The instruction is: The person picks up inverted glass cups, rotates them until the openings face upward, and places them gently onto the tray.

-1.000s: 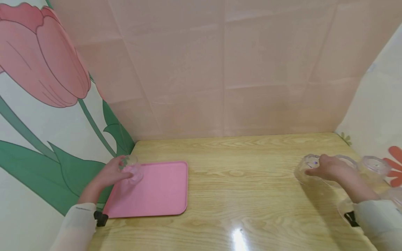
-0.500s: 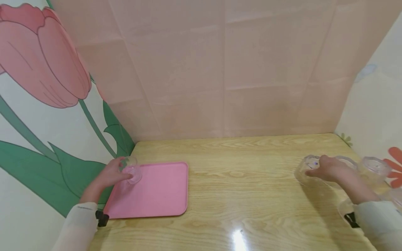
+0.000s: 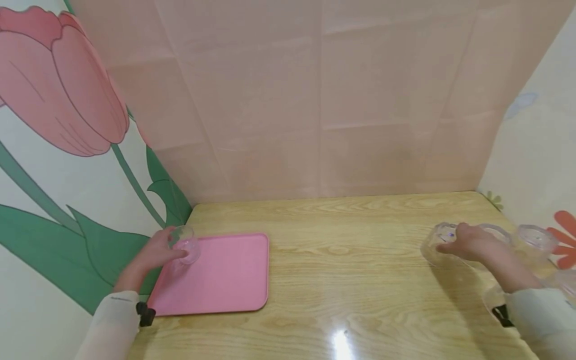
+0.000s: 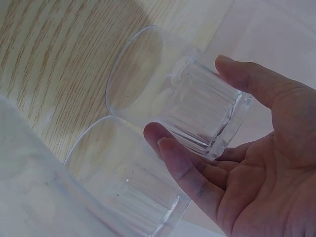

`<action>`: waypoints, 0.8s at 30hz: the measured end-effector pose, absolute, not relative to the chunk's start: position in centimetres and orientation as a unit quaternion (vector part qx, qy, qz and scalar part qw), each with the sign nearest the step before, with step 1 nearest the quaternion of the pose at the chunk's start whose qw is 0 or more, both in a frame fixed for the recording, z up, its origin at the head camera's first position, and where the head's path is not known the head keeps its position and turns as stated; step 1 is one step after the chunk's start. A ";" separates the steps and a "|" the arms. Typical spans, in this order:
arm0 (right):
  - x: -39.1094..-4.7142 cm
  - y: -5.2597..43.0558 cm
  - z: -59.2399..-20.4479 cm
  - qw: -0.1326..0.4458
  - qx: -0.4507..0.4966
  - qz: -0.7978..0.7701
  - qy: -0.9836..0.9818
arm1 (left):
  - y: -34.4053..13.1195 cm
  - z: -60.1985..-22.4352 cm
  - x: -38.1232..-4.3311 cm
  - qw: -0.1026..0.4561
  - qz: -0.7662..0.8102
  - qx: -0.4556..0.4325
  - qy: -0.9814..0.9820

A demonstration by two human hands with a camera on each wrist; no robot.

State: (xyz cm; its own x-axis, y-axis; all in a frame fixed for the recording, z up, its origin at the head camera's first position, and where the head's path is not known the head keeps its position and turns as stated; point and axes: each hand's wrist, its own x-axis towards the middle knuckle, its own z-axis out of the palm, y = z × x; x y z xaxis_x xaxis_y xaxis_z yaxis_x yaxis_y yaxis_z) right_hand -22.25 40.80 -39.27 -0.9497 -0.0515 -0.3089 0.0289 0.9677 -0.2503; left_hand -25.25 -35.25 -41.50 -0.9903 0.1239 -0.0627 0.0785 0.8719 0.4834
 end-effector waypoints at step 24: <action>-21.9 41.2 -39.6 0.127 -0.015 -0.133 0.983 | -35.3 -41.7 -25.2 0.040 0.248 0.036 0.967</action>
